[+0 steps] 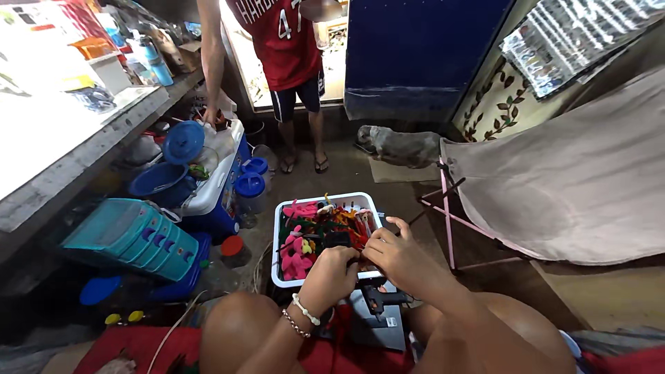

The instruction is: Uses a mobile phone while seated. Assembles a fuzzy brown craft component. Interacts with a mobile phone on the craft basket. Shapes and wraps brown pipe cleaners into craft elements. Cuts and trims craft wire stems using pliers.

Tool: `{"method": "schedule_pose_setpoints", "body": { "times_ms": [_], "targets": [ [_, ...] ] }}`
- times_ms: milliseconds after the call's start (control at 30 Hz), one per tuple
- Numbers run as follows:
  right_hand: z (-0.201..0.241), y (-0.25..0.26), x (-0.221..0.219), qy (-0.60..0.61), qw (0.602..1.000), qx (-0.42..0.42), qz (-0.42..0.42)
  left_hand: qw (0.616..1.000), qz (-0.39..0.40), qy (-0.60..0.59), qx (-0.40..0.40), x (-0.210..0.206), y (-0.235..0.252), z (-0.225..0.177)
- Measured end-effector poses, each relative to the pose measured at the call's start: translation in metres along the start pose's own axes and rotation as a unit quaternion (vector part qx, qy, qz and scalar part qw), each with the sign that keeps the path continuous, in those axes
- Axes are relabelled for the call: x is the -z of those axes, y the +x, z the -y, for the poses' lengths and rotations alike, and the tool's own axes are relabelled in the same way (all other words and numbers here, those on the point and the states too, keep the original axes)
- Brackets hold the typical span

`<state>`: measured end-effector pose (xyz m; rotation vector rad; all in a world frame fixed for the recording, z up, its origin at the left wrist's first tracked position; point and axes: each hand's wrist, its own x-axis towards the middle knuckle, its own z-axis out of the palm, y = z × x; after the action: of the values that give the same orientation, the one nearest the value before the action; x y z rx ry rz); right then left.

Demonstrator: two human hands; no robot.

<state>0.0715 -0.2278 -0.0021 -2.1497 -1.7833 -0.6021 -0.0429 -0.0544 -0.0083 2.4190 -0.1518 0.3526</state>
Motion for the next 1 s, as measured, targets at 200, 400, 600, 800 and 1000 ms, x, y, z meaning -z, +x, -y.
{"method": "schedule_pose_setpoints", "body": {
  "times_ms": [200,400,600,800,1000],
  "targets": [
    [-0.005,0.0,0.009,0.023,0.998,-0.018,-0.054,0.993,-0.004,-0.112,0.023,0.01,0.001,0.0],
    [-0.003,0.001,0.01,0.034,0.992,-0.01,-0.124,0.978,0.021,-0.197,0.065,0.016,-0.001,0.0],
    [0.007,0.004,0.015,0.052,0.957,-0.119,-0.26,0.952,-0.032,-0.293,0.077,0.021,0.002,-0.008],
    [0.019,0.0,0.011,0.267,0.915,-0.179,-0.246,0.92,-0.096,-0.374,0.071,0.015,0.0,-0.011],
    [0.024,0.001,0.006,0.317,0.898,-0.18,-0.245,0.92,-0.111,-0.37,0.058,0.01,0.0,-0.009]
  ]
}}
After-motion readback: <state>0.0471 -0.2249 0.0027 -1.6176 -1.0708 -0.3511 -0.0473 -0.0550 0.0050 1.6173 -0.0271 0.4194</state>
